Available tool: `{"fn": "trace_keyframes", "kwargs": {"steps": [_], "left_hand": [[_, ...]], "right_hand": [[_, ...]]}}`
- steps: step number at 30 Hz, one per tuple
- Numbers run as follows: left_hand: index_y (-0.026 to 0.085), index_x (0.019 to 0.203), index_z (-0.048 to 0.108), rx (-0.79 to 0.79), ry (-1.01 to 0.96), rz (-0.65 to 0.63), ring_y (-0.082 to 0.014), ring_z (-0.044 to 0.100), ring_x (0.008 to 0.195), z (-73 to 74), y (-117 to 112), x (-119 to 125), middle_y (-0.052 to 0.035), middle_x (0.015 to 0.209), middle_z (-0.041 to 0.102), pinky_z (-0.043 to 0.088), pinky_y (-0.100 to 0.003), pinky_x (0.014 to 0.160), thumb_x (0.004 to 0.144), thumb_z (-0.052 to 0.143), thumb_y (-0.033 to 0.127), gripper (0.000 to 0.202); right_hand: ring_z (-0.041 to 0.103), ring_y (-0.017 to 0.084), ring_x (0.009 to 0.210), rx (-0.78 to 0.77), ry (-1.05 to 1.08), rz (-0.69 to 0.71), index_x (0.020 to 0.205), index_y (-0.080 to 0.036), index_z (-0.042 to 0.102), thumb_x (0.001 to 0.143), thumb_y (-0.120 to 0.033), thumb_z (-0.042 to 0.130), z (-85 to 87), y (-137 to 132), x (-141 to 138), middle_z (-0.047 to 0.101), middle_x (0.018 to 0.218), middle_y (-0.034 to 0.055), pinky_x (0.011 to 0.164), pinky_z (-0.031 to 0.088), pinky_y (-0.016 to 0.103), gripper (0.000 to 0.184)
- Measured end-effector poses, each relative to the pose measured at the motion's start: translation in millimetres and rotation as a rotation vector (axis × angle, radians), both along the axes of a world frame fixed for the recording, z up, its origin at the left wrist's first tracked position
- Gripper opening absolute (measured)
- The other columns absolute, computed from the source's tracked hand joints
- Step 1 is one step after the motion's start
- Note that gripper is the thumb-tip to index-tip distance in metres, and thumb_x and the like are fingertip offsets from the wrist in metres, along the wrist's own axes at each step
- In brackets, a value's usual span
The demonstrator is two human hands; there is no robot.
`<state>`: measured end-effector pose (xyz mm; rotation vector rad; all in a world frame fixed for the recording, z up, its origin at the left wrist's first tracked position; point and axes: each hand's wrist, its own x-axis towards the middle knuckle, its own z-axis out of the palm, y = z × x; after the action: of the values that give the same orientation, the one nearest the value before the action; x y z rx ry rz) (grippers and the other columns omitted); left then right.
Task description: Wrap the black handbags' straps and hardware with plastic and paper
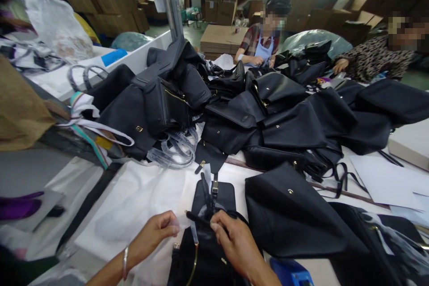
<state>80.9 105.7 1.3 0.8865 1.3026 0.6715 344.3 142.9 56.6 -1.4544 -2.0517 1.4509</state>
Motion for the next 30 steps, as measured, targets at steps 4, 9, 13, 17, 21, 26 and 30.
{"fn": "trace_keyframes", "kwargs": {"steps": [4, 9, 13, 17, 21, 26, 30], "left_hand": [[0.016, 0.068, 0.056, 0.018, -0.050, -0.027, -0.0127, 0.045, 0.064, 8.1, -4.6, 4.6, 0.0055, 0.062, 0.052, 0.033, -0.024, 0.062, 0.070, 0.062, 0.019, 0.007], [0.016, 0.070, 0.058, 0.056, -0.038, -0.084, -0.0144, 0.049, 0.067, 17.0, -13.4, 7.2, 0.0039, 0.064, 0.055, 0.035, -0.024, 0.064, 0.071, 0.063, 0.022, 0.008], [0.015, 0.074, 0.065, 0.109, 0.032, -0.213, -0.0166, 0.054, 0.071, 27.4, -18.3, 9.9, 0.0016, 0.069, 0.061, 0.036, -0.024, 0.065, 0.076, 0.062, 0.025, 0.011], [0.016, 0.081, 0.072, 0.157, 0.118, -0.325, -0.0188, 0.057, 0.075, 33.3, -24.3, 14.9, -0.0017, 0.077, 0.067, 0.038, -0.025, 0.069, 0.083, 0.057, 0.035, 0.024], [0.016, 0.071, 0.070, 0.176, 0.174, -0.383, -0.0162, 0.051, 0.066, 25.1, -38.3, 26.3, 0.0009, 0.065, 0.060, 0.034, -0.024, 0.062, 0.087, 0.052, 0.043, 0.036], [0.016, 0.062, 0.065, 0.197, 0.229, -0.431, -0.0141, 0.049, 0.059, 6.7, -58.6, 35.5, 0.0022, 0.059, 0.055, 0.030, -0.023, 0.057, 0.090, 0.047, 0.044, 0.044], [0.018, 0.063, 0.065, 0.222, 0.364, -0.430, -0.0161, 0.055, 0.063, 2.1, -61.1, 26.0, 0.0001, 0.064, 0.062, 0.034, -0.024, 0.062, 0.091, 0.046, 0.041, 0.041]], "right_hand": [[0.057, 0.011, 0.062, 0.030, -0.049, 0.017, 0.086, -0.022, 0.058, 0.095, -0.036, 0.041, 4.3, -13.5, 10.4, 0.058, 0.066, -0.0048, 0.061, 0.036, 0.021, 0.023], [0.058, 0.011, 0.062, 0.045, -0.065, 0.046, 0.085, -0.023, 0.060, 0.093, -0.032, 0.044, 7.1, -27.6, 15.1, 0.059, 0.065, -0.0054, 0.061, 0.035, 0.020, 0.020], [0.059, 0.011, 0.063, 0.054, -0.064, 0.095, 0.084, -0.024, 0.062, 0.092, -0.030, 0.046, 14.7, -30.8, 14.8, 0.061, 0.066, -0.0051, 0.061, 0.035, 0.019, 0.020], [0.059, 0.012, 0.063, 0.039, -0.070, 0.136, 0.085, -0.025, 0.064, 0.091, -0.029, 0.047, 16.6, -32.8, 10.8, 0.062, 0.066, -0.0051, 0.061, 0.035, 0.019, 0.018], [0.058, 0.011, 0.060, -0.014, -0.027, 0.136, 0.091, -0.025, 0.061, 0.088, -0.026, 0.049, 6.5, -45.2, -7.6, 0.061, 0.063, -0.0059, 0.059, 0.034, 0.019, 0.012], [0.061, 0.014, 0.072, -0.067, 0.039, 0.150, 0.107, -0.023, 0.054, 0.082, -0.019, 0.053, -13.4, -67.4, -27.8, 0.066, 0.076, -0.0029, 0.065, 0.038, 0.020, 0.025], [0.062, 0.015, 0.077, -0.062, -0.030, 0.095, 0.107, -0.022, 0.054, 0.083, -0.022, 0.053, -25.1, -72.4, -7.9, 0.068, 0.081, -0.0010, 0.070, 0.039, 0.022, 0.024]]}}
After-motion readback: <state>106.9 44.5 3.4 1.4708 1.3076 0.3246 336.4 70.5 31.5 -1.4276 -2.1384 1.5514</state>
